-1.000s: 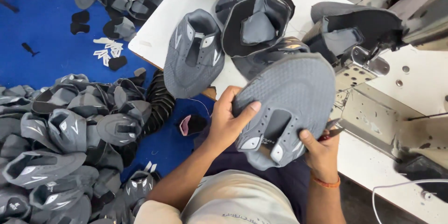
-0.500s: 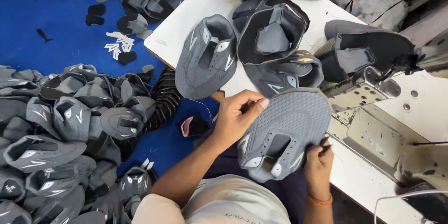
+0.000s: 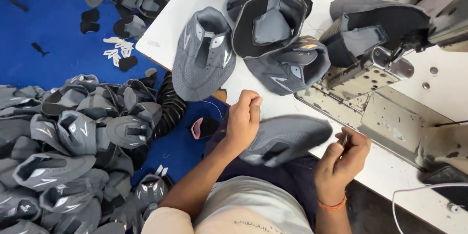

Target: The person uses a small knife to trim excess material and threads from the interior and edges of grey shoes. They handle the shoes one at a time, turning them over to access different areas, and place the finished shoes on a white table.

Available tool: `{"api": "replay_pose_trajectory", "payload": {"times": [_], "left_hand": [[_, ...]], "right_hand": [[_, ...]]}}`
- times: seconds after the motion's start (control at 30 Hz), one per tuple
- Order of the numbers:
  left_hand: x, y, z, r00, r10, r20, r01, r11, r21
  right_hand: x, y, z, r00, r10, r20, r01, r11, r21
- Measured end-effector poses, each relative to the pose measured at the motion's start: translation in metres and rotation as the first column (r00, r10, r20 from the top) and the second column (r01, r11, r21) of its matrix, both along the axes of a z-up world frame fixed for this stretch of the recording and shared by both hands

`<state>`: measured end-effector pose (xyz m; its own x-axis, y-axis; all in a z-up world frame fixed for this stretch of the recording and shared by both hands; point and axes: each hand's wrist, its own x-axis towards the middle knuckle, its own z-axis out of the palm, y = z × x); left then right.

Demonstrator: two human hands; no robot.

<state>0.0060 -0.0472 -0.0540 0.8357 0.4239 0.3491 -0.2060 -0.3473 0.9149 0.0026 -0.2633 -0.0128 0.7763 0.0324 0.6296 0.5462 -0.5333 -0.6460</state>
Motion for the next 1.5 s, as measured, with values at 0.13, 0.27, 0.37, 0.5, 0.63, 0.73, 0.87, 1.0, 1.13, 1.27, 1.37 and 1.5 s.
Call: {"api": "replay_pose_trajectory", "payload": {"times": [0.13, 0.27, 0.37, 0.5, 0.63, 0.73, 0.87, 1.0, 1.13, 1.27, 1.37, 1.5], "left_hand": [[-0.001, -0.002, -0.001, 0.996, 0.035, 0.077, -0.038, 0.999, 0.027], [-0.002, -0.007, -0.014, 0.997, 0.023, 0.074, -0.026, 0.999, 0.03], [-0.01, -0.003, 0.003, 0.996, -0.015, 0.084, 0.022, 0.997, -0.073], [-0.019, 0.003, 0.037, 0.962, -0.272, 0.034, 0.271, 0.962, 0.032], [-0.019, 0.003, 0.04, 0.747, -0.614, -0.256, 0.664, 0.669, 0.334], [-0.012, 0.01, 0.051, 0.612, -0.653, -0.446, 0.784, 0.577, 0.23], [0.04, 0.035, 0.03, 0.724, -0.687, -0.065, 0.681, 0.697, 0.225], [0.125, 0.173, 0.061, 0.996, -0.083, 0.028, 0.086, 0.894, -0.439], [0.144, 0.248, 0.053, 0.697, 0.455, 0.554, -0.013, 0.781, -0.625], [0.08, 0.178, 0.02, 0.916, 0.378, 0.136, -0.34, 0.909, -0.243], [0.036, 0.123, -0.005, 0.967, 0.252, 0.041, -0.252, 0.913, 0.32], [0.015, 0.097, -0.027, 0.96, 0.264, -0.093, -0.168, 0.81, 0.562]], "right_hand": [[0.009, 0.016, 0.01, 0.962, -0.046, -0.269, 0.041, 0.999, -0.025], [0.026, -0.003, -0.033, 0.876, 0.096, -0.473, -0.068, 0.995, 0.075], [0.03, -0.017, -0.037, 0.878, 0.1, -0.468, -0.124, 0.992, -0.022], [0.028, -0.027, -0.045, 0.848, 0.159, -0.505, -0.146, 0.987, 0.066], [0.032, -0.037, -0.059, 0.775, 0.367, -0.515, -0.153, 0.899, 0.409], [0.047, -0.039, -0.069, 0.748, 0.456, -0.483, -0.122, 0.809, 0.575], [0.081, -0.055, -0.137, 0.741, 0.286, -0.608, -0.086, 0.938, 0.337], [0.068, -0.025, -0.108, 0.713, 0.196, -0.673, -0.102, 0.979, 0.177], [0.067, -0.027, -0.105, 0.748, 0.212, -0.629, -0.119, 0.975, 0.187], [0.062, -0.015, -0.093, 0.726, 0.144, -0.672, -0.055, 0.987, 0.153], [0.063, -0.018, -0.103, 0.827, 0.11, -0.552, -0.126, 0.992, 0.008], [0.06, -0.013, -0.093, 0.794, 0.062, -0.605, -0.098, 0.995, -0.026]]}}
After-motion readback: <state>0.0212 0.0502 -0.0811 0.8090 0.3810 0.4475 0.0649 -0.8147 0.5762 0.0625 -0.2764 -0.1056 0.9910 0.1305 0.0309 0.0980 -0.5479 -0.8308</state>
